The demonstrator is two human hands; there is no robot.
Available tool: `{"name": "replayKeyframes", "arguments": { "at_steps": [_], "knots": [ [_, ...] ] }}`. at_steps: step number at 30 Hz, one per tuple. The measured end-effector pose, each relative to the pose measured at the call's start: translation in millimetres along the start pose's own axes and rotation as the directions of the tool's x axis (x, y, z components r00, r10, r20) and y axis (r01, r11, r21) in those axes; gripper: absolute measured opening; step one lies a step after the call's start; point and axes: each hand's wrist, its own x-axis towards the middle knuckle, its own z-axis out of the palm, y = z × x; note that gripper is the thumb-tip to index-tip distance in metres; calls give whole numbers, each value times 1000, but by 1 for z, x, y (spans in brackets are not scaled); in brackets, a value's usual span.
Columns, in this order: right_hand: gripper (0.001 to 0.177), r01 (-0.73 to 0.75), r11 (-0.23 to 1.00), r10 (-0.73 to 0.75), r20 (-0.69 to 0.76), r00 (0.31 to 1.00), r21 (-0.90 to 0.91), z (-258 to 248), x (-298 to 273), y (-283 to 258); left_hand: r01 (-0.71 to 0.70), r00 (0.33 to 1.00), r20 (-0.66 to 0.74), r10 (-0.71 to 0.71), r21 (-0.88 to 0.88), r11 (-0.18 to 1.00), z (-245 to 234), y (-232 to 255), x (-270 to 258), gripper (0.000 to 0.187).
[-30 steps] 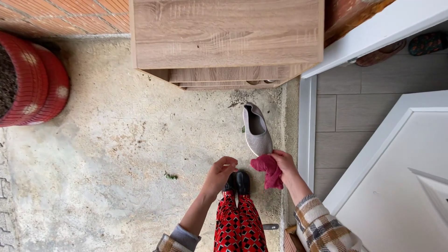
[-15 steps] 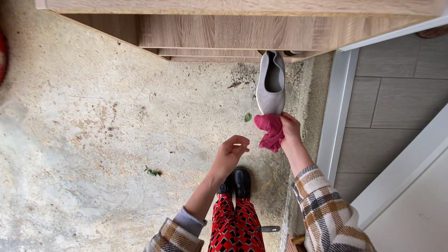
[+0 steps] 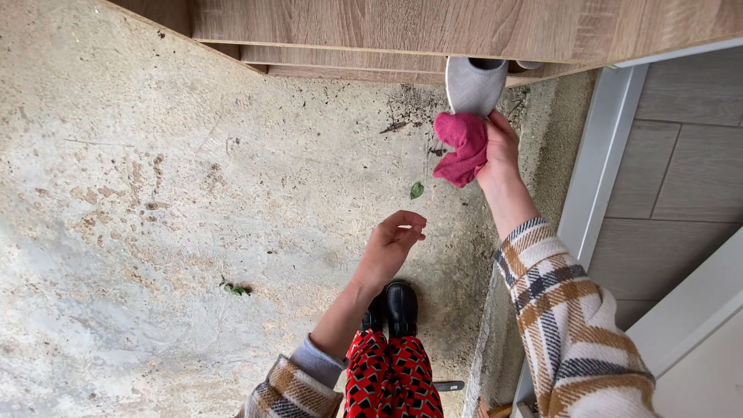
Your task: Cleaning various shoes with a cloth and organizing them into a wooden shoe rack
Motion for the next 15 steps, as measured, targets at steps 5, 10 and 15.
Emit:
{"name": "replayKeyframes", "arguments": {
  "at_steps": [5,10,15],
  "knots": [
    [22,64,998,-64,47,997,6,16,33,-10,0,1000,-7,0,-18,1000,-7,-2,10,18],
    [28,-7,995,13,-64,998,98,9,93,1,82,997,2,-82,37,996,-15,15,14,13],
    [23,27,997,-25,-20,999,73,17,99,1,94,996,-11,-94,52,994,-19,11,19,18]
  ]
}}
